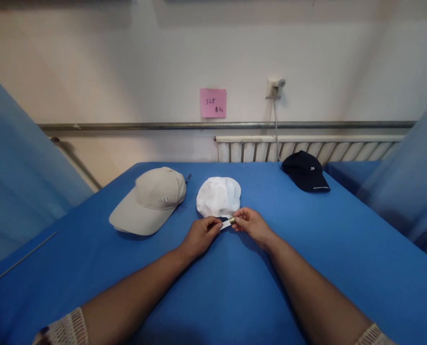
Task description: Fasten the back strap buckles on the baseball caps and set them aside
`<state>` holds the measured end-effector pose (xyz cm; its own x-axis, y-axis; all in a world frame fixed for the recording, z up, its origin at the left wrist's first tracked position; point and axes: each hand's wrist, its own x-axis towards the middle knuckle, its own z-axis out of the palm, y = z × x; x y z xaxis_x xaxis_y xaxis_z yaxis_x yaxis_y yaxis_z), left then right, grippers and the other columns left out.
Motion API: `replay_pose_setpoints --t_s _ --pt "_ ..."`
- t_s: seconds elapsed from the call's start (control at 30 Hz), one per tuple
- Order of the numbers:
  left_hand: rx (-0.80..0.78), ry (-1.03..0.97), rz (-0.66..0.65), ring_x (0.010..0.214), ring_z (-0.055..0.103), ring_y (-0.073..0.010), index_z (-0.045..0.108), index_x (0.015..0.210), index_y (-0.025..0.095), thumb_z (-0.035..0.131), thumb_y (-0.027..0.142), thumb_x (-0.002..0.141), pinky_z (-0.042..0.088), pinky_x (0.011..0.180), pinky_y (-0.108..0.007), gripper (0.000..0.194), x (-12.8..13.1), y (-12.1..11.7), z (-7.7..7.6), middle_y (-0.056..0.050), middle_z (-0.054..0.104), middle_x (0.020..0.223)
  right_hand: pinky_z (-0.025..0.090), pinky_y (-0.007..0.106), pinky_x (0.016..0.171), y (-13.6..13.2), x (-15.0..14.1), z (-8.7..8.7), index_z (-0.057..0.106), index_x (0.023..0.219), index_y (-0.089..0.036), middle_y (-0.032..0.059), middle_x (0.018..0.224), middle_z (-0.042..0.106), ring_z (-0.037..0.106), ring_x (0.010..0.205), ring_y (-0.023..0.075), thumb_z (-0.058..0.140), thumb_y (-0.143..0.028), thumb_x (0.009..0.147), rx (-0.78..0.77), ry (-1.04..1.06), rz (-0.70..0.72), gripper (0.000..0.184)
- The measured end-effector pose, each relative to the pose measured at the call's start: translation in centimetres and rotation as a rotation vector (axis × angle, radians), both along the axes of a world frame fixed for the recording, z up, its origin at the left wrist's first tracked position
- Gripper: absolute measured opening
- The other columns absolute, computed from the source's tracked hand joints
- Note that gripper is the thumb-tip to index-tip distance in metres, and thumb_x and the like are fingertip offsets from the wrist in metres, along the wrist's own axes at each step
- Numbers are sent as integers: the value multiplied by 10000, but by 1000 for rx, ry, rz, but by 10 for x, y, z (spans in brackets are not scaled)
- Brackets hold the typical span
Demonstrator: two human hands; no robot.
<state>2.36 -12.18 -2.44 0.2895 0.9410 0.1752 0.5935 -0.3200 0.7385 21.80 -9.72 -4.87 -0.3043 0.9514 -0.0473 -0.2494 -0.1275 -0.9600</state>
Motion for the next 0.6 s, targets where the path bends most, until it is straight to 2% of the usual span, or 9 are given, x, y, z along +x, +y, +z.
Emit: replay_pose_setpoints --t_s 0.2,0.4,0.5,0.6 --pt "8 13 -13 718 619 -144 689 876 177 491 318 884 415 628 -226 243 2 1 -1 -17 711 815 449 280 673 -4 -3 0 627 822 -170 -6 721 631 585 660 114 782 -388 678 44 -45 18 304" --pt "45 44 -19 784 646 -154 667 949 191 472 330 910 449 684 -240 242 7 -2 2 -22 718 895 479 286 663 -8 -8 1 627 801 -178 -7 741 638 598 643 116 814 -406 640 10 41 43 337" --pt "108 167 17 840 653 -169 610 1068 209 509 317 898 460 714 -257 225 8 -9 5 -29 706 1005 482 281 649 -8 -8 3 620 753 -168 6 695 652 616 643 129 838 -401 605 -51 50 19 351" --pt "201 351 31 877 649 -183 541 1182 230 510 304 902 469 724 -275 290 8 -17 10 -40 673 1092 481 270 645 -8 -5 5 621 732 -159 21 693 668 629 651 131 843 -389 604 -107 53 -4 344"
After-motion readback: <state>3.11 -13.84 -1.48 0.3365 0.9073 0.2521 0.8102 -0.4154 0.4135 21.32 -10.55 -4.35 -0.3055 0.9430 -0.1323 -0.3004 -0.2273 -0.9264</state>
